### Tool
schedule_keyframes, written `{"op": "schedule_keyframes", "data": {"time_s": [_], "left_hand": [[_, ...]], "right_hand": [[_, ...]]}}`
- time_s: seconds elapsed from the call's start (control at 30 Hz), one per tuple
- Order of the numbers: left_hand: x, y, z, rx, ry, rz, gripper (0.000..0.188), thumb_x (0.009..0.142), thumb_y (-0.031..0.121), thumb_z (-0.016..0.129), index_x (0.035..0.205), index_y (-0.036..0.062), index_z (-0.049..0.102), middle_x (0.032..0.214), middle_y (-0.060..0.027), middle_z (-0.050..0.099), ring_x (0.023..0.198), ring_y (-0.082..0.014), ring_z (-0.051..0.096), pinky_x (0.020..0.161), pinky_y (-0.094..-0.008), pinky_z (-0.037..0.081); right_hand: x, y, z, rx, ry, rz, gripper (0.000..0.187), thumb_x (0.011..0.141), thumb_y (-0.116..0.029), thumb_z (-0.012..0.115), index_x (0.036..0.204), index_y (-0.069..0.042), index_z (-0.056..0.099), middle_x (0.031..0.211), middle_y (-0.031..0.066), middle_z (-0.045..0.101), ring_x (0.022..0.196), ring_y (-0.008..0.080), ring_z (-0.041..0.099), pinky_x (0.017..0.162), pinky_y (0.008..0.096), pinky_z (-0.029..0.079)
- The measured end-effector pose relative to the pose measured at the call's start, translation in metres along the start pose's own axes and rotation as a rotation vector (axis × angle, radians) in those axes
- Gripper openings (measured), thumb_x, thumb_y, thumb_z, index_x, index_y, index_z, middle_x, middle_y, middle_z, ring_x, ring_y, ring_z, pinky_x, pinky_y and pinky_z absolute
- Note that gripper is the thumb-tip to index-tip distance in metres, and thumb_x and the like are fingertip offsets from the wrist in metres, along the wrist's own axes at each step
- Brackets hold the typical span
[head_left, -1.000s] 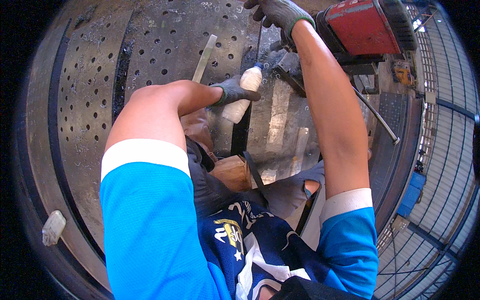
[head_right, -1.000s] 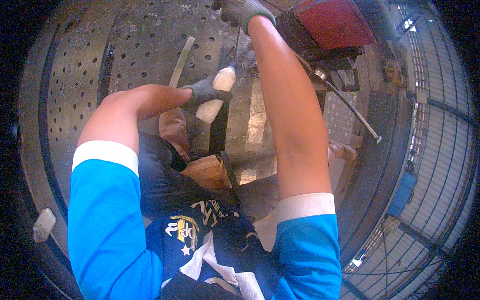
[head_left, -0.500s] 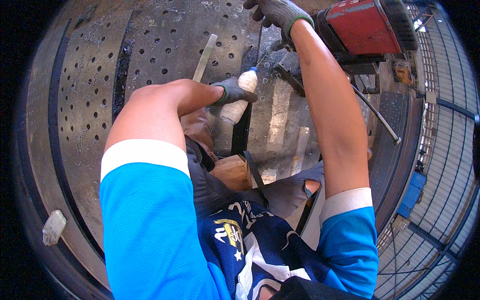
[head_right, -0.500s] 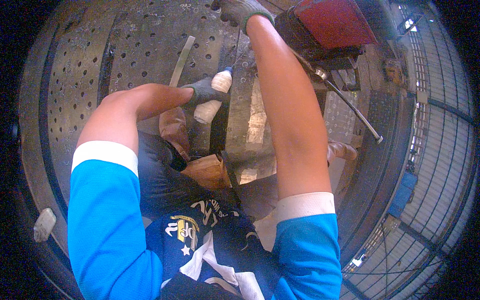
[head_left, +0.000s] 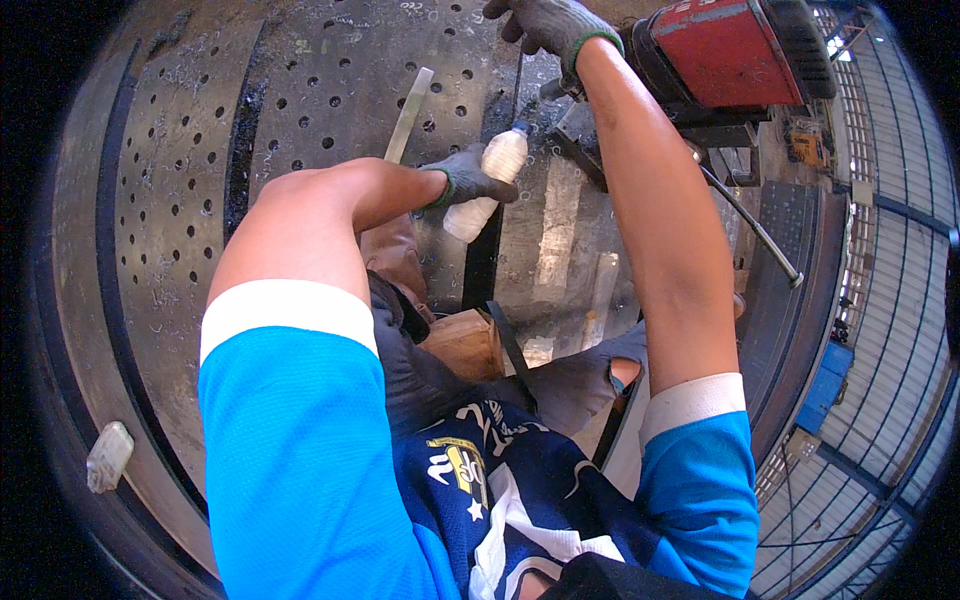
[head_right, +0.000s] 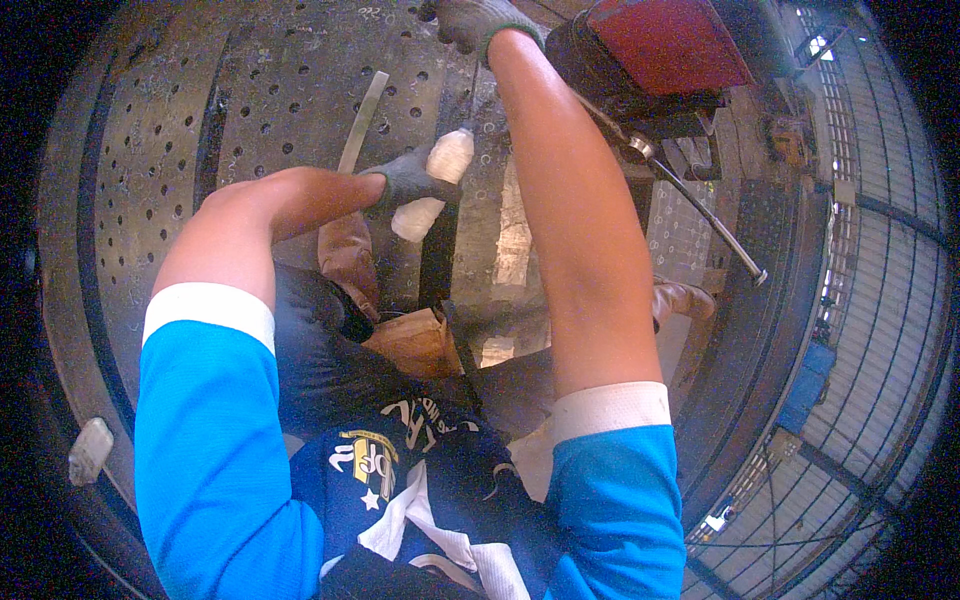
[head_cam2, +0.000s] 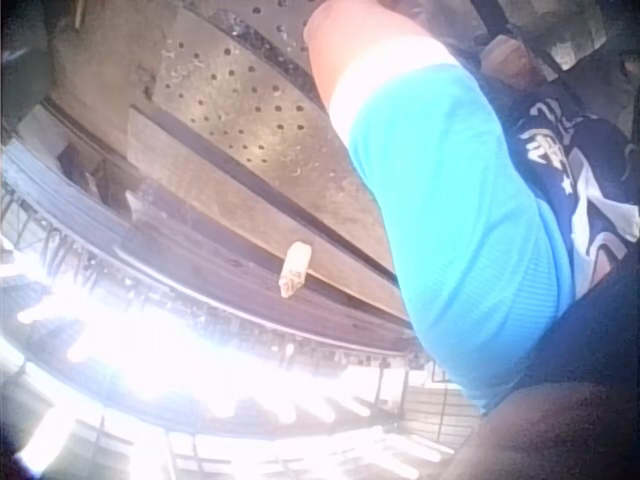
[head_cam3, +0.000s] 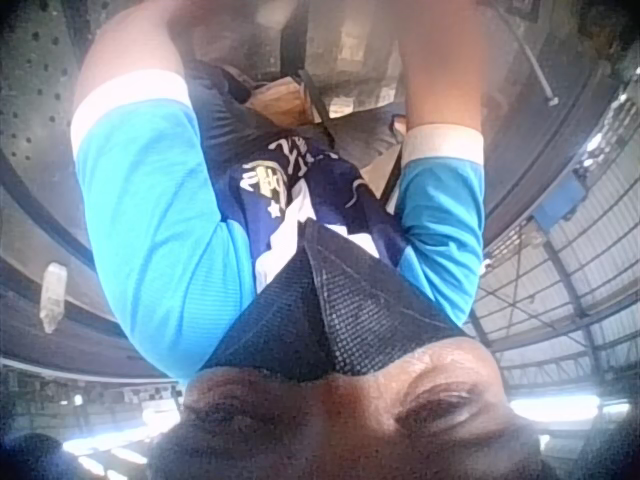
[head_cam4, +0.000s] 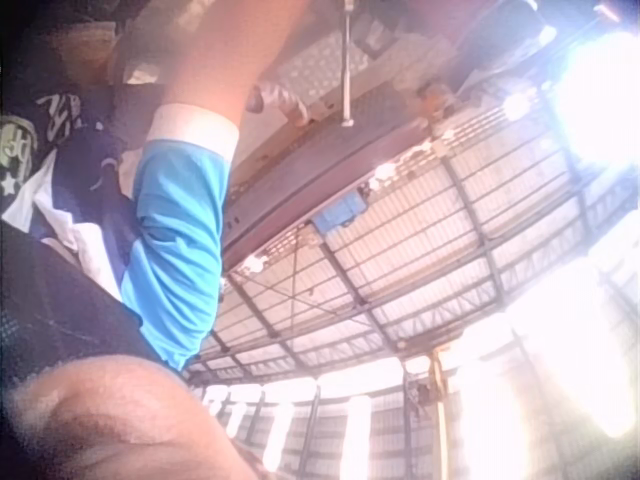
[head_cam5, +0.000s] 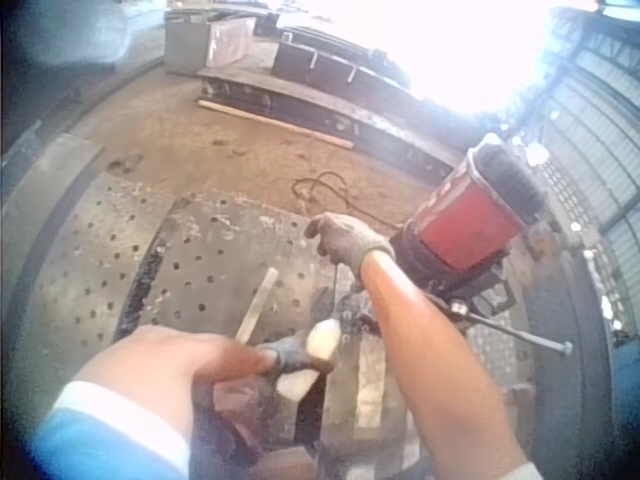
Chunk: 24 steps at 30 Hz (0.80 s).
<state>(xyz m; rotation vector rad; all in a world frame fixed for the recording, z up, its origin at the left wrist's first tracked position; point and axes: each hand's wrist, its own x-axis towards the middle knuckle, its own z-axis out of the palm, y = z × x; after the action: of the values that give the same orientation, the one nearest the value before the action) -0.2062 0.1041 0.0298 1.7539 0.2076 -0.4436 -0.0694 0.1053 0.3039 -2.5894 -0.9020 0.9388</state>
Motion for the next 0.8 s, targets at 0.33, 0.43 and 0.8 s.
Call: {"op": "schedule_keyframes", "data": {"time_s": [0.33,0.43,0.8], "left_hand": [[-0.008,0.010,0.002,0.046,0.012,-0.074,0.095,0.067,0.054,0.089,0.140,0.0044,0.057,0.132,-0.0208,0.066,0.123,-0.0341,0.063,0.106,-0.0420,0.049],[-0.007,0.006,0.004,0.041,0.016,-0.058,0.094,0.066,0.054,0.089,0.139,0.0044,0.058,0.131,-0.0206,0.066,0.122,-0.0340,0.064,0.106,-0.0420,0.049],[0.005,0.016,0.005,0.003,0.004,-0.018,0.090,0.064,0.053,0.090,0.134,0.0045,0.061,0.127,-0.0196,0.068,0.118,-0.0336,0.065,0.103,-0.0419,0.050]], "right_hand": [[0.007,0.000,0.001,-0.132,-0.005,0.006,0.050,0.091,-0.002,0.059,0.139,-0.015,0.063,0.128,0.0149,0.070,0.109,0.0270,0.072,0.089,0.0491,0.061],[0.017,0.004,0.005,-0.245,0.010,-0.084,0.052,0.088,-0.001,0.060,0.137,-0.014,0.064,0.128,0.0153,0.070,0.108,0.0269,0.072,0.090,0.0458,0.060],[0.048,0.034,0.015,-0.296,0.082,-0.186,0.047,0.087,-0.002,0.062,0.132,-0.014,0.068,0.126,0.0135,0.071,0.105,0.0269,0.072,0.092,0.0406,0.056]]}}
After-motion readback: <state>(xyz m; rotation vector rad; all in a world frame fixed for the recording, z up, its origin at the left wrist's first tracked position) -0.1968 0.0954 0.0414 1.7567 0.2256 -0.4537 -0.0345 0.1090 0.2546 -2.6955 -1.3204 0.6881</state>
